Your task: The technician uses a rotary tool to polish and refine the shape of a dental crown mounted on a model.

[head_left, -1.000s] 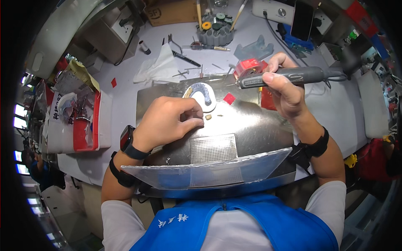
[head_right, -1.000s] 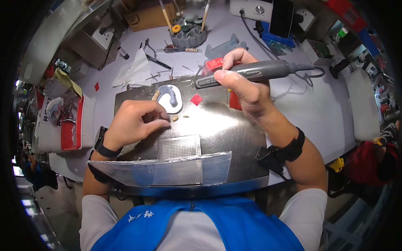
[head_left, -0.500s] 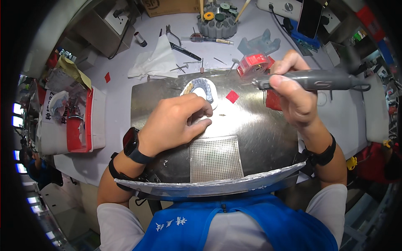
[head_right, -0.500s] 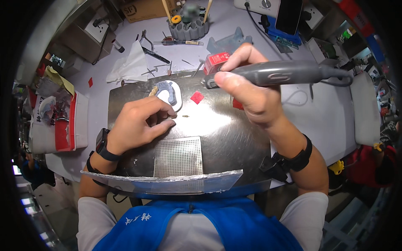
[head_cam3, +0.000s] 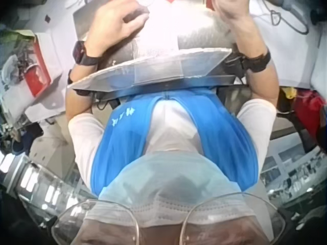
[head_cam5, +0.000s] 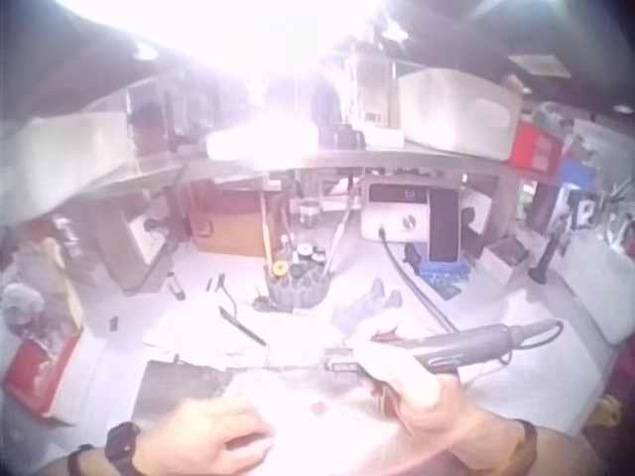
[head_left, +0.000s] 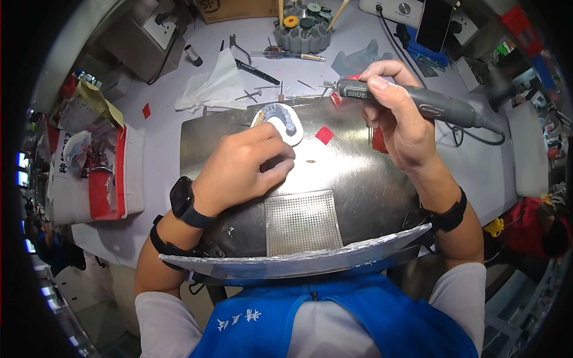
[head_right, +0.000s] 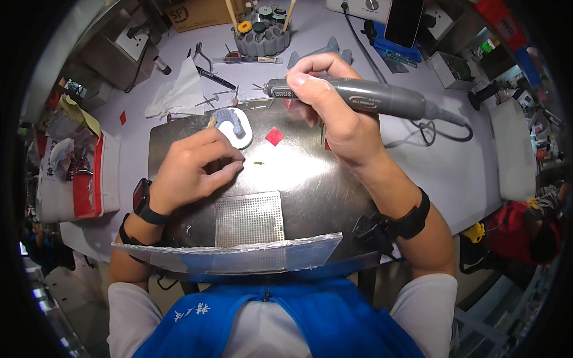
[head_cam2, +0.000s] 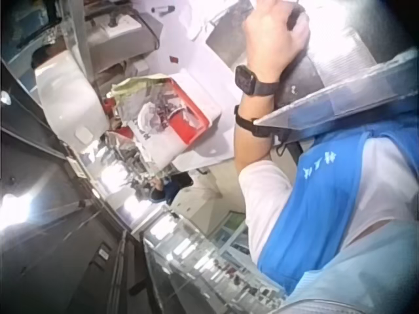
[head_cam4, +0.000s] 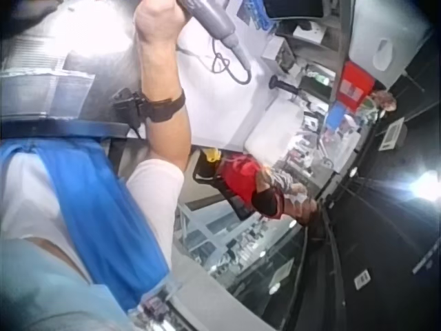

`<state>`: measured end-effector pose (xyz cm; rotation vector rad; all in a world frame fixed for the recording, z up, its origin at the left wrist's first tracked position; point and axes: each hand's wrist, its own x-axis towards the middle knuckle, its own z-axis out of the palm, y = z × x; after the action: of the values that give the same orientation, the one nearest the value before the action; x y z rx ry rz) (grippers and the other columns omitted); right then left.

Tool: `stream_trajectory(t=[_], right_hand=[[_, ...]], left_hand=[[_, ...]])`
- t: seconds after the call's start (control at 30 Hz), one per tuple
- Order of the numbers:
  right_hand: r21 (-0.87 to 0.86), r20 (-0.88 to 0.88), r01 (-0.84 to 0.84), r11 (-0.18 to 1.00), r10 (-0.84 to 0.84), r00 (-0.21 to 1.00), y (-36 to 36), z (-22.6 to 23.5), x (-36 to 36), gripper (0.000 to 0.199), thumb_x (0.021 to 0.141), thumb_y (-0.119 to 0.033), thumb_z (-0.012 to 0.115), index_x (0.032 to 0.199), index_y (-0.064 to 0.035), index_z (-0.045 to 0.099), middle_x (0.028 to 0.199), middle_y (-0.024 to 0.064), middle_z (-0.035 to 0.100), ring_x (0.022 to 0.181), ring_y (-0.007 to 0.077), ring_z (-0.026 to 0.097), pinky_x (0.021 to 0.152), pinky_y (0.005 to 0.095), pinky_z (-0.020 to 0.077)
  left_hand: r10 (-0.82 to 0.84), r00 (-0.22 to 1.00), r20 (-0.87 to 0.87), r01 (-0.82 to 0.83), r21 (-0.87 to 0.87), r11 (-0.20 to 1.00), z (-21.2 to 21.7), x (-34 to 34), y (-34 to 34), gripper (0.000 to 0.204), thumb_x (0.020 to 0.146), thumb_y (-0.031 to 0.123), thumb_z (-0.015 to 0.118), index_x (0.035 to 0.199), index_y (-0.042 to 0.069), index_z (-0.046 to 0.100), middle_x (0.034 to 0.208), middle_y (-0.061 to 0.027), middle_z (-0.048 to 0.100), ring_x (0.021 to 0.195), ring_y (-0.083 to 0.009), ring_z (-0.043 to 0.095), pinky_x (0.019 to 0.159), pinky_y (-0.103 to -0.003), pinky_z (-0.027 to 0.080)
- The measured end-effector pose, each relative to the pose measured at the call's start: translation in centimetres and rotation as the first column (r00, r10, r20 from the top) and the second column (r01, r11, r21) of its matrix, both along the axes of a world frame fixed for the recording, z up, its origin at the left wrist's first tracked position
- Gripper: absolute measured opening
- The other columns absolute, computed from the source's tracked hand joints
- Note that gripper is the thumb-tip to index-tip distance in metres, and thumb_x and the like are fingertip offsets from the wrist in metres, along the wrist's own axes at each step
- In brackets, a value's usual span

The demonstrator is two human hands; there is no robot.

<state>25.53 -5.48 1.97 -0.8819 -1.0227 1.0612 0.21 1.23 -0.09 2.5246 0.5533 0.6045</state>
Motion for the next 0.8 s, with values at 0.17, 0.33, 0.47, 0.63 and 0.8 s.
stream_trajectory(t=[0.17, 0.33, 0.47, 0.63, 0.8], right_hand=[[0.031, 0.114, -0.024, 0.999, 0.020, 0.993, -1.2, 0.3, -0.5, 0.021, 0.099, -0.019, 0.062, 0.106, 0.0007, 0.065, 0.086, 0.0080, 0.066, 0.071, 0.0098, 0.063, 0.067, 0.0232, 0.0525], [0.239, 0.276, 0.040, 0.970, -0.107, 0.955, -2.5, 0.2, -1.2, 0.030, 0.080, -0.006, 0.070, 0.106, 0.0026, 0.059, 0.096, 0.0077, 0.063, 0.081, 0.0086, 0.059, 0.075, 0.0249, 0.0489], [0.343, 0.395, -0.108, 0.933, -0.040, 0.918, -2.7, -0.5, -0.8, 0.030, 0.079, -0.004, 0.068, 0.107, 0.0035, 0.060, 0.098, 0.0101, 0.064, 0.086, 0.0116, 0.061, 0.078, 0.0272, 0.0493], [0.271, 0.369, -0.094, 0.958, -0.013, 0.929, -3.0, -0.1, -1.5, 0.032, 0.084, -0.005, 0.069, 0.113, 0.0055, 0.062, 0.104, 0.0129, 0.067, 0.091, 0.0148, 0.063, 0.082, 0.0275, 0.0493], [0.352, 0.408, -0.111, 0.929, -0.045, 0.912, -3.0, -0.8, -1.6, 0.028, 0.075, -0.001, 0.074, 0.101, 0.0017, 0.064, 0.091, 0.0108, 0.066, 0.083, 0.0143, 0.061, 0.076, 0.0288, 0.0478]], left_hand=[[0.209, 0.969, 0.129, -0.059, -0.705, 0.707, 1.1, 0.3, -1.1, 0.016, 0.091, 0.001, 0.070, 0.107, -0.002, 0.069, 0.096, -0.0114, 0.071, 0.085, -0.0171, 0.072, 0.073, -0.027, 0.058], [0.420, 0.795, 0.437, 0.266, -0.874, 0.406, 0.0, 0.9, -2.3, 0.023, 0.097, -0.001, 0.063, 0.119, -0.005, 0.064, 0.111, -0.0190, 0.071, 0.100, -0.0216, 0.072, 0.081, -0.028, 0.060], [0.482, 0.749, 0.454, 0.331, -0.887, 0.321, 0.2, 0.4, -2.9, 0.030, 0.094, -0.003, 0.065, 0.124, -0.009, 0.062, 0.119, -0.0214, 0.068, 0.113, -0.0274, 0.069, 0.090, -0.032, 0.061], [0.466, 0.753, 0.464, 0.311, -0.876, 0.369, -0.2, 0.5, -2.9, 0.031, 0.095, -0.004, 0.064, 0.125, -0.009, 0.062, 0.117, -0.0211, 0.069, 0.111, -0.0268, 0.070, 0.090, -0.031, 0.060], [0.387, 0.794, 0.469, 0.209, -0.808, 0.552, -0.9, 0.8, -3.3, 0.026, 0.096, -0.001, 0.065, 0.121, -0.007, 0.065, 0.110, -0.0165, 0.069, 0.098, -0.0223, 0.071, 0.084, -0.029, 0.059]])
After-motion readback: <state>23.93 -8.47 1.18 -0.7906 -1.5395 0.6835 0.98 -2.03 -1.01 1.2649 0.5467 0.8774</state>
